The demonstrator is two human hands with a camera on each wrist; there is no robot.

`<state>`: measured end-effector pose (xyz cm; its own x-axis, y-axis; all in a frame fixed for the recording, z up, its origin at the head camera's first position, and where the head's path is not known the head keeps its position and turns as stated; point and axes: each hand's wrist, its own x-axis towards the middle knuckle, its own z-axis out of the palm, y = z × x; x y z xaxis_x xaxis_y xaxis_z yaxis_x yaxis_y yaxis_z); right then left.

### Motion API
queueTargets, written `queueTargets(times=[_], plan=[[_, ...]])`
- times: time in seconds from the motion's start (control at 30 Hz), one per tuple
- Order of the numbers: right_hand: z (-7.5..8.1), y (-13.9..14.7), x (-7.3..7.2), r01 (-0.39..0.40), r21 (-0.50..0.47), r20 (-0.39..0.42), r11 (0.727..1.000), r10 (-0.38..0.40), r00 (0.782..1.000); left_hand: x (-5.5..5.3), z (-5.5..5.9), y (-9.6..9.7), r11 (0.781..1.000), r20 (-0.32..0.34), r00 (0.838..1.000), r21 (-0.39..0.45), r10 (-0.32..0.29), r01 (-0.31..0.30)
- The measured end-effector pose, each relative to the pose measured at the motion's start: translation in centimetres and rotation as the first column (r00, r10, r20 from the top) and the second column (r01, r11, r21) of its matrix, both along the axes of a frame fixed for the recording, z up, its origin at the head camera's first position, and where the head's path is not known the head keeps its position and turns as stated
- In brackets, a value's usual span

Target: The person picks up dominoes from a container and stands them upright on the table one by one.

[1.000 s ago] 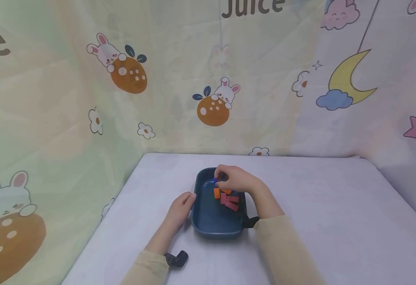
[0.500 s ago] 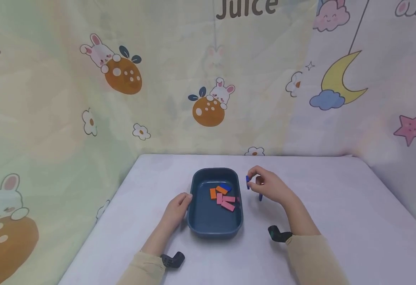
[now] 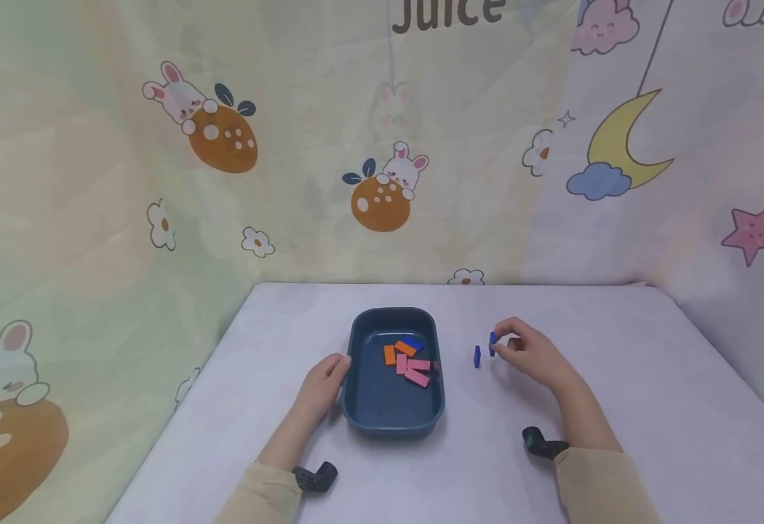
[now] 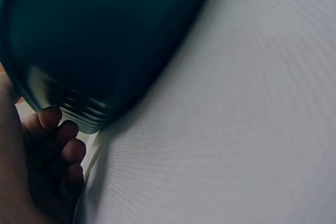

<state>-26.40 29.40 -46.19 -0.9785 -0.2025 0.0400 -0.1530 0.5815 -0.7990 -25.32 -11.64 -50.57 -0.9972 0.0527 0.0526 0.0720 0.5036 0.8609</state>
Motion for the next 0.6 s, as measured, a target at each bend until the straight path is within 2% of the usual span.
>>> queueTargets(times=[0.3,0.6], plan=[[-2.2,0.9,-0.4,0.016,0.05,0.06,0.999,-0.019,0.998,0.1,0.1,-0.1,1.0,0.0,1.0,0.004,0.006,-0.006],[-2.9,1.0,-0.3,0.007,0.037,0.064,0.999,-0.009,0.998,0.1,0.2,0.1,1.0,-0.008,1.0,0.005,0.003,-0.003]])
